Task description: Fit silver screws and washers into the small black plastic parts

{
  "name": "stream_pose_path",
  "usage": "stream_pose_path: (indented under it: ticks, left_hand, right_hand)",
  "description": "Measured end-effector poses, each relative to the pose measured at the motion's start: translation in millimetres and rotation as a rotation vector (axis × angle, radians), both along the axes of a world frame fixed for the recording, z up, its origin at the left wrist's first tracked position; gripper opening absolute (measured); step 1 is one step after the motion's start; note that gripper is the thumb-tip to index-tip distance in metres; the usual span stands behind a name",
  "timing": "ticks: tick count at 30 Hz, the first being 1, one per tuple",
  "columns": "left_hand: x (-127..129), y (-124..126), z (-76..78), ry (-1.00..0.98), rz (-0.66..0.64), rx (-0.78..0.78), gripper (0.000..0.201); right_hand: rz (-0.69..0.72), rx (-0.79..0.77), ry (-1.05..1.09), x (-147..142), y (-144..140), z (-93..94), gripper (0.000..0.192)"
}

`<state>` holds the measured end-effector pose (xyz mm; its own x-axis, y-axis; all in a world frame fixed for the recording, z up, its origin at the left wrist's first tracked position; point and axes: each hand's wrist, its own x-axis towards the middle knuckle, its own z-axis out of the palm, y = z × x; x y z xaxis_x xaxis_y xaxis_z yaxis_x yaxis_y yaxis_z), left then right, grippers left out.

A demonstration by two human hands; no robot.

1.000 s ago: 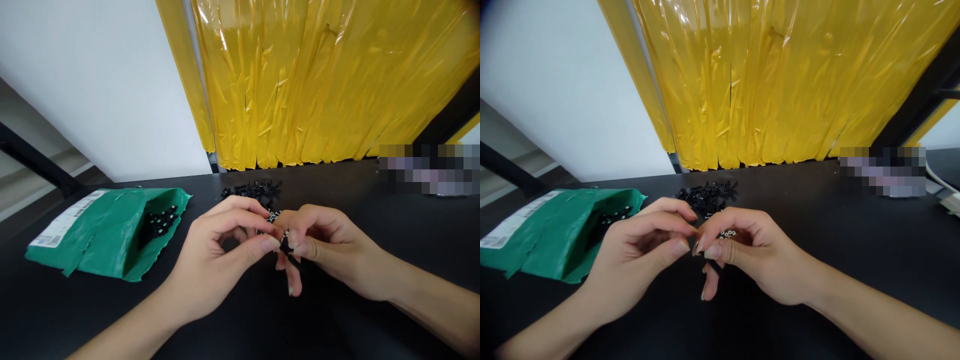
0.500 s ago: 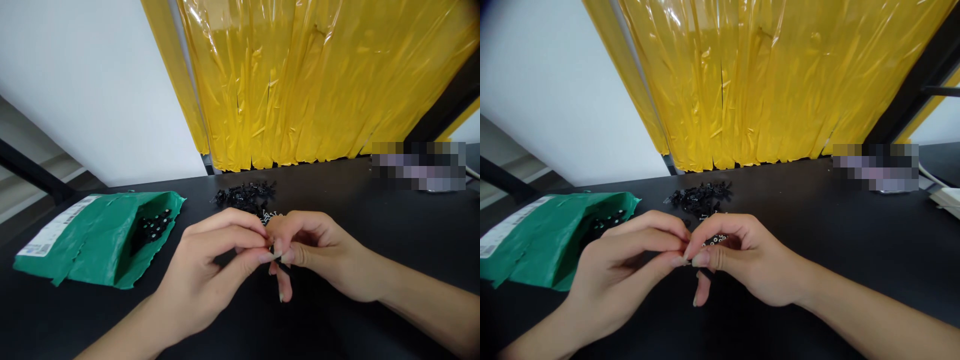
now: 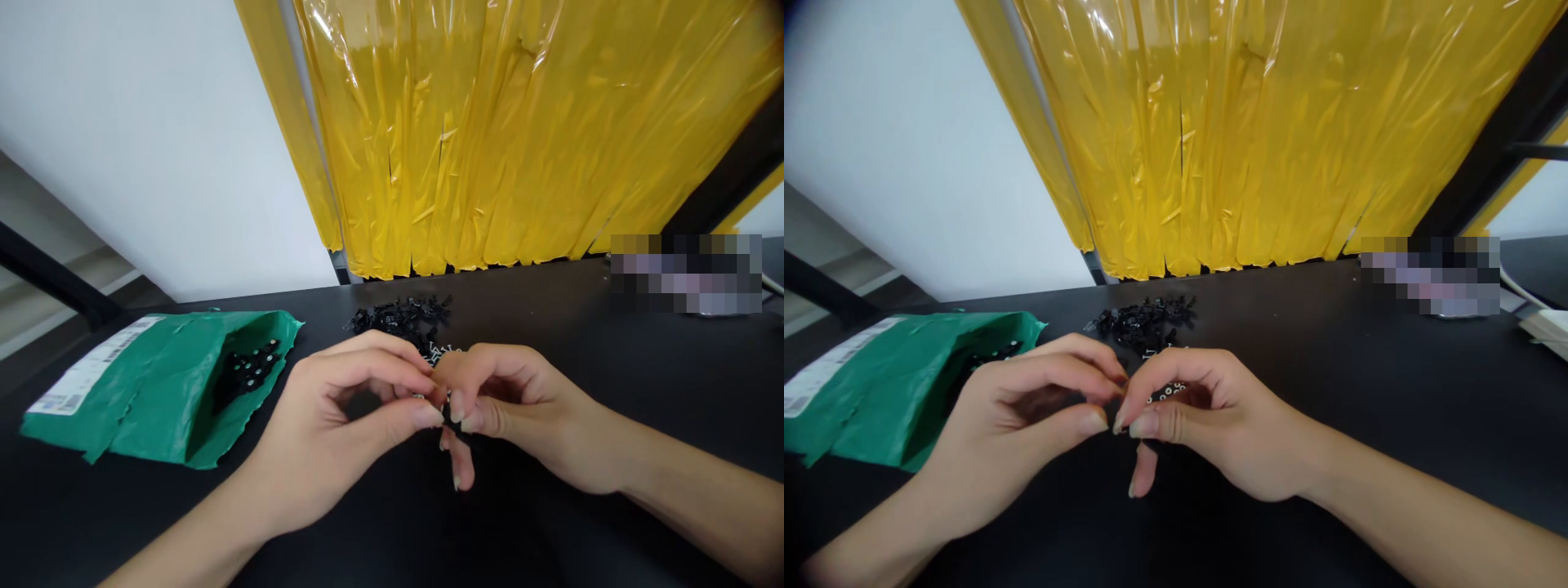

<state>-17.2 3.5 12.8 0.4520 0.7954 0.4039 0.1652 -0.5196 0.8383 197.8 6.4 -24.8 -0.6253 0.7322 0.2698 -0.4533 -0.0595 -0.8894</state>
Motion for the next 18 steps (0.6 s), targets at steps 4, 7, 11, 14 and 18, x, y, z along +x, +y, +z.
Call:
stream_pose_path:
  ticks: [4,7,11,14,18]
  left_hand:
    - [-2.8,-0.6,-1.1,0.174,-0.001,0.453,0.013]
    - [-2.5,-2.5,-1.9,0.189,0.021,0.536,0.015]
    - [-0.7,-3.6,-1.9,0.12,0.015,0.359,0.015]
    - [1.5,-3.6,-1.6,0.047,-0.004,0.094,0.011]
    - [4.5,-2.8,-1.4,-0.031,-0.037,-0.156,0.013]
  right_hand:
    - [-0.012,0.001,-0.003,-0.2,0.1,-0.9,0.001]
    - [-0.01,-0.002,0.005,-1.8,-0.6,0.1,0.001]
    - [-0.013,-0.039,-0.008,-3.7,-2.6,4.0,0.008]
    - [-0.019,-0.046,-0.047,-3.4,-3.6,5.3,0.009]
    - [-0.033,-0.062,-0.073,-1.9,-3.0,3.1,0.008]
